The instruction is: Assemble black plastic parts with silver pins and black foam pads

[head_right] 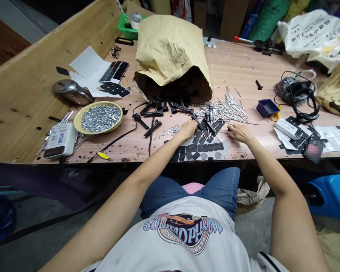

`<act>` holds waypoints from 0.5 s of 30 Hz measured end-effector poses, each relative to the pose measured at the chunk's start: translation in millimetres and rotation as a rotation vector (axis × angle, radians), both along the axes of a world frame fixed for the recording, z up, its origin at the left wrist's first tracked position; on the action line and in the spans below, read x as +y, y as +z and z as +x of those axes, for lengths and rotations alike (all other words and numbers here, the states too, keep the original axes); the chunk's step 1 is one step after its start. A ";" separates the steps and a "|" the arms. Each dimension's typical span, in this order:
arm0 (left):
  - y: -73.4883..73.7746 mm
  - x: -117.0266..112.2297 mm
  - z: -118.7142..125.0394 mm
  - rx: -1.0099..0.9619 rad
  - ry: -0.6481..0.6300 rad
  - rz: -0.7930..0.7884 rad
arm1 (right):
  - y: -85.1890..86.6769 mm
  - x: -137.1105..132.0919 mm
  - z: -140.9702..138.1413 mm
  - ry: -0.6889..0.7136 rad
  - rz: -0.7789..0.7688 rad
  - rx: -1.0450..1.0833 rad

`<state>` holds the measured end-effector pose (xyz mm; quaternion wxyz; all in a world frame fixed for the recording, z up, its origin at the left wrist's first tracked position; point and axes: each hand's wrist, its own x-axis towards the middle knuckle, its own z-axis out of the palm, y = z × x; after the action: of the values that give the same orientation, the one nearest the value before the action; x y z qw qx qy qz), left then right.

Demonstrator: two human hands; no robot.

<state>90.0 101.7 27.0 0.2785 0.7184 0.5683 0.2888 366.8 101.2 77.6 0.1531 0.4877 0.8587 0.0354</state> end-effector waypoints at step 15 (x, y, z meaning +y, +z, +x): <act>20.3 -81.6 -0.3 -1.273 0.251 -0.621 | -17.5 -97.7 -113.8 -0.099 0.060 1.131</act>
<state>89.7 20.0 47.3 0.7120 0.2274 0.4299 0.5065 253.0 3.5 60.1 -0.3430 0.4745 0.7818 -0.2142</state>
